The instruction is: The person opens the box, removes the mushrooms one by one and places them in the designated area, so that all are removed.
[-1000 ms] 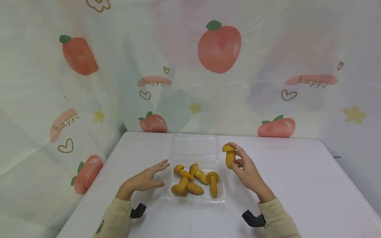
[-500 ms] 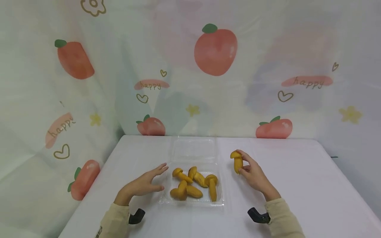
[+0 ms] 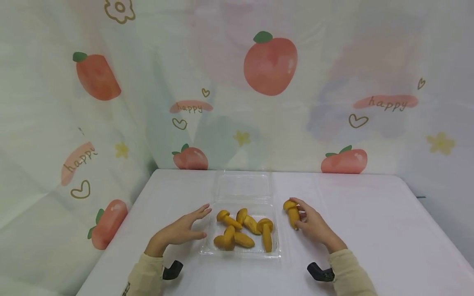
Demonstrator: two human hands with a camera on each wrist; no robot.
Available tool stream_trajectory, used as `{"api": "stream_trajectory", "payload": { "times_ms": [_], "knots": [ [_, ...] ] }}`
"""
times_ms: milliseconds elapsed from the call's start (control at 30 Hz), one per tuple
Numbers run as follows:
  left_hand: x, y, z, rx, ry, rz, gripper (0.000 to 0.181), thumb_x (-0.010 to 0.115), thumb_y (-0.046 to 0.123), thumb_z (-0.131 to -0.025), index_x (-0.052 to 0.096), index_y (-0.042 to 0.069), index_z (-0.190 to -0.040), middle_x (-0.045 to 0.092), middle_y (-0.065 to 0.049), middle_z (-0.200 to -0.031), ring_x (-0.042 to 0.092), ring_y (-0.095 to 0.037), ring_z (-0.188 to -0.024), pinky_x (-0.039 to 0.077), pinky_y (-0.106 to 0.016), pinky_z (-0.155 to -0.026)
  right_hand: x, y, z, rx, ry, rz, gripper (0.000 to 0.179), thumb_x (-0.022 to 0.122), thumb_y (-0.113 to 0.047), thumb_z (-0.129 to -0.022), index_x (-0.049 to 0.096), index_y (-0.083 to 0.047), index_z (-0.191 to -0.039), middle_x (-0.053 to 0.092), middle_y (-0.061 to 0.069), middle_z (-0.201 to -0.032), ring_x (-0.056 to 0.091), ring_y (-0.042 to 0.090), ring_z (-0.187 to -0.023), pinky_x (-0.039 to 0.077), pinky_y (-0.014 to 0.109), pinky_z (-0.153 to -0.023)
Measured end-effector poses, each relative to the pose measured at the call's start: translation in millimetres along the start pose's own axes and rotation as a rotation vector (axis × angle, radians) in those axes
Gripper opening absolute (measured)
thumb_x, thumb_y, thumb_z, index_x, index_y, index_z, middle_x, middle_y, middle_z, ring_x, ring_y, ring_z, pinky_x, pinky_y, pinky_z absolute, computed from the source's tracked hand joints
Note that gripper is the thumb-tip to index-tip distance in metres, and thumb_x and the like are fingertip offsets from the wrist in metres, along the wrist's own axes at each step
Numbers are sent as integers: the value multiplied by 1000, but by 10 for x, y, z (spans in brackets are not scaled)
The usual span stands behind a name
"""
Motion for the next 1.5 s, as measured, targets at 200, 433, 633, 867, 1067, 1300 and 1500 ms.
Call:
{"api": "stream_trajectory", "payload": {
  "times_ms": [200,433,633,867,1067,1300,1500],
  "knots": [
    [3,-4,18,-9,-1,-17,74,69,19,-96,33,6,-158,20,-14,-170,23,-39,-156,25,-62,-122,66,62,21,48,-47,26,71,65,3,-89,35,-5,-154,53,31,-138,60,34,-108,52,25,-74],
    [-47,39,-20,-5,7,-20,74,69,18,-95,33,6,-158,21,-13,-170,24,-38,-156,25,-61,-123,-11,61,-13,33,-26,38,71,62,5,-89,34,-3,-154,51,31,-137,57,26,-98,49,21,-65],
    [-48,6,-20,-27,8,-13,74,69,20,-95,32,7,-159,20,-12,-170,23,-37,-156,26,-61,-123,-27,1,-33,14,-23,52,69,63,4,-89,35,-2,-152,53,31,-135,58,25,-96,49,20,-65],
    [-56,-22,16,-37,17,-1,73,70,18,-95,34,7,-158,21,-12,-170,24,-38,-156,25,-63,-122,7,-6,-28,37,-49,68,72,65,0,-90,33,-1,-154,53,32,-134,59,25,-96,51,22,-68],
    [-24,-35,7,-38,10,-3,74,70,19,-95,34,8,-158,21,-12,-170,24,-38,-156,25,-62,-122,-24,24,17,84,-56,118,74,67,-13,-95,28,-1,-156,53,31,-135,60,30,-101,53,33,-76],
    [-18,-40,0,-30,5,-9,74,70,18,-95,34,8,-158,21,-11,-170,24,-38,-156,25,-62,-123,-83,-6,62,90,-58,185,73,63,-29,-99,27,2,-155,47,39,-141,56,52,-119,53,62,-92],
    [-16,-40,-19,-31,5,-11,74,70,19,-95,33,9,-159,21,-10,-170,23,-37,-156,25,-61,-123,-164,-34,96,79,-35,214,71,63,-29,-99,30,3,-154,45,41,-143,48,59,-127,45,73,-98]
  ]
}}
Point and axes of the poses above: each hand's wrist, its own z-axis away from the middle knuckle, its own x-axis out of the palm, y = z × x, the point moved 9 cm from there along -z, towards the middle knuckle
